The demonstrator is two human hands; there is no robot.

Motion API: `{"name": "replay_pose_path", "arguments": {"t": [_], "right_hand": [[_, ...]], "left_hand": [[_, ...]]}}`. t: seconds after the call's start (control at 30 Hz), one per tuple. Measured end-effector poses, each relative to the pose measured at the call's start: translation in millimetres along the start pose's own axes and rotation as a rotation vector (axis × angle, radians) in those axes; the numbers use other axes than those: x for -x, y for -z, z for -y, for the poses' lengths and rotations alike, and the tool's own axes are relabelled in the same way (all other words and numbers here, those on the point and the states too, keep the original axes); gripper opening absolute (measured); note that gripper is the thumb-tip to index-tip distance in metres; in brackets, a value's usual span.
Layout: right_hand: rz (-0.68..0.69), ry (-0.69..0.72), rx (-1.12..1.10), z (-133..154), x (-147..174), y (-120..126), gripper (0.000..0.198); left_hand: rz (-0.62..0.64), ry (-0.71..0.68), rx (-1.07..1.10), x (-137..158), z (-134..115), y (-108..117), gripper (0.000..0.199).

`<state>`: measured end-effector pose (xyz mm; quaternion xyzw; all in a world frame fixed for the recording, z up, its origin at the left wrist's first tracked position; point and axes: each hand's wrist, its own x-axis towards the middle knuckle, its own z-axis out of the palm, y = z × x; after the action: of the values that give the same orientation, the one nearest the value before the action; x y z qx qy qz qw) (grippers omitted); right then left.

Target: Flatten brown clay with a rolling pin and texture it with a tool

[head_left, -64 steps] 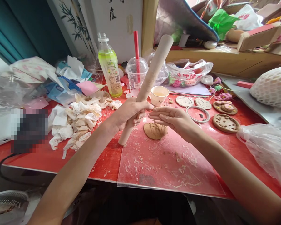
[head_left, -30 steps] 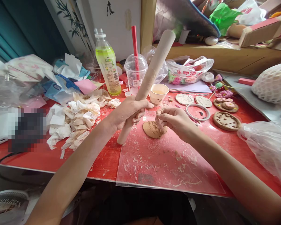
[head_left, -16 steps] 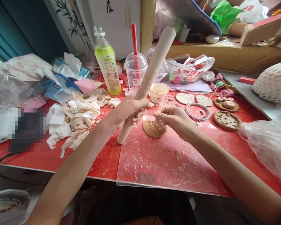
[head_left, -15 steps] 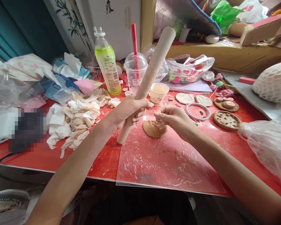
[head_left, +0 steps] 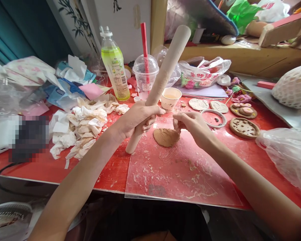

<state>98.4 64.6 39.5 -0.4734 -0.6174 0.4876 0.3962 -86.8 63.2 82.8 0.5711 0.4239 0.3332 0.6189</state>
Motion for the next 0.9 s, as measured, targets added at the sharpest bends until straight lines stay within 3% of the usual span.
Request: {"name": "replay_pose_path", "arguments": {"t": [0.1, 0.2, 0.37, 0.5, 0.57, 0.67, 0.77, 0.83, 0.9], "right_hand": [[0.011, -0.021, 0.057, 0.2, -0.1, 1.8, 0.036], [0.022, 0.065, 0.028, -1.3, -1.4, 2.6, 0.02], [0.053, 0.198, 0.112, -3.6, -3.6, 8.1, 0.028], [0.309, 0.304, 0.382, -7.8, -3.1, 10.9, 0.05], [0.394, 0.296, 0.554, -12.8, -3.9, 9.1, 0.05], [0.264, 0.276, 0.614, -21.6, -8.2, 6.2, 0.03], [0.054, 0.271, 0.593, -24.2, -11.9, 7.2, 0.03], [0.108, 0.287, 0.591, -21.7, -11.2, 7.9, 0.035], [0.29, 0.347, 0.608, -19.3, -8.4, 6.7, 0.047]], "left_hand": [[-0.003, -0.002, 0.01, -0.1, 0.2, 0.0, 0.014], [-0.017, 0.003, 0.005, -0.1, 1.0, 0.1, 0.016], [-0.017, 0.022, -0.016, 0.2, 1.6, -0.5, 0.014], [-0.026, 0.007, -0.009, 0.4, 0.5, -2.3, 0.014], [-0.026, 0.007, -0.005, 0.4, 0.3, -2.8, 0.015], [-0.016, -0.003, 0.003, 0.1, 0.7, -2.6, 0.014], [-0.003, -0.007, 0.016, 0.2, 1.2, -1.7, 0.014], [0.007, -0.011, 0.025, 0.8, 1.1, -1.4, 0.014], [0.012, -0.021, 0.032, 1.3, 0.8, -1.7, 0.014]]}}
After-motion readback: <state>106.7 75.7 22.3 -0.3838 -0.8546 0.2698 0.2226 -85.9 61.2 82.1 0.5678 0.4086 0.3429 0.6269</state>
